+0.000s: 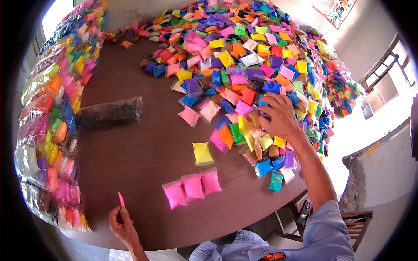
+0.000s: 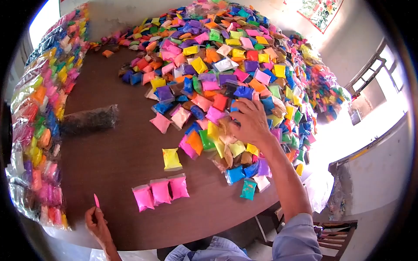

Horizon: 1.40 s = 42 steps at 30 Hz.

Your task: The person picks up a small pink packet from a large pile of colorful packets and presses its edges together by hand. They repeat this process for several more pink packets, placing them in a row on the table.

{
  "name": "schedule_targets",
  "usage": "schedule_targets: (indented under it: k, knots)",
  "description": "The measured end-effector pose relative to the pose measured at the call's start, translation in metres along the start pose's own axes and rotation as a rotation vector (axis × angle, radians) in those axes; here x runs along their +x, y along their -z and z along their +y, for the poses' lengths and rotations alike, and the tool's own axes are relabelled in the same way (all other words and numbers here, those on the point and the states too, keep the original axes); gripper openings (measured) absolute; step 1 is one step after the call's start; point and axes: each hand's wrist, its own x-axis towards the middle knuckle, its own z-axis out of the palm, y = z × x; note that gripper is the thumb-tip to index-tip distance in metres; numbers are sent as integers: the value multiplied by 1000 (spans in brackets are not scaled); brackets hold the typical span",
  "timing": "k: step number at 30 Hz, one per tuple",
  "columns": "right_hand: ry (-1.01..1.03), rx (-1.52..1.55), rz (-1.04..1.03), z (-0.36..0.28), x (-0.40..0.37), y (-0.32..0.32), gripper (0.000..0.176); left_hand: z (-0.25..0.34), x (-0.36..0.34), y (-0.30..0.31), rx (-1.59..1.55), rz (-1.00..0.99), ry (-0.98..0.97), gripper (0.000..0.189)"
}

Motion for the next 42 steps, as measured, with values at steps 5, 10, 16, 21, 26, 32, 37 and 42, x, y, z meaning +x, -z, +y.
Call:
schedule_targets:
  k: [5, 10, 16, 21, 26, 32, 37, 42]
  knots:
    - [-53, -14, 44, 11, -9, 8, 16, -3, 0, 2, 33, -14, 5, 13]
    - [-137, -14, 56, 16, -17, 18, 17, -5, 2, 2, 42, -13, -38, 13]
    - [-172, -32, 99, 23, -24, 20, 19, -6, 3, 3, 17, -24, -44, 12]
    - [-121, -5, 60, -5, -27, 27, 20, -7, 3, 2, 40, -16, -58, 12]
    - [-32, 60, 67, -26, -27, 11, 20, -10, 4, 2, 36, -14, -61, 12]
    - [-59, 58, 9, -31, 19, -18, 24, -7, 3, 1, 44, -8, -55, 11]
    - [-281, -88, -332, -34, 47, -31, 30, -2, 1, 1, 66, 7, -24, 12]
    - [-269, 256, 44, -22, 31, -37, 29, -6, 1, 1, 45, 11, -8, 13]
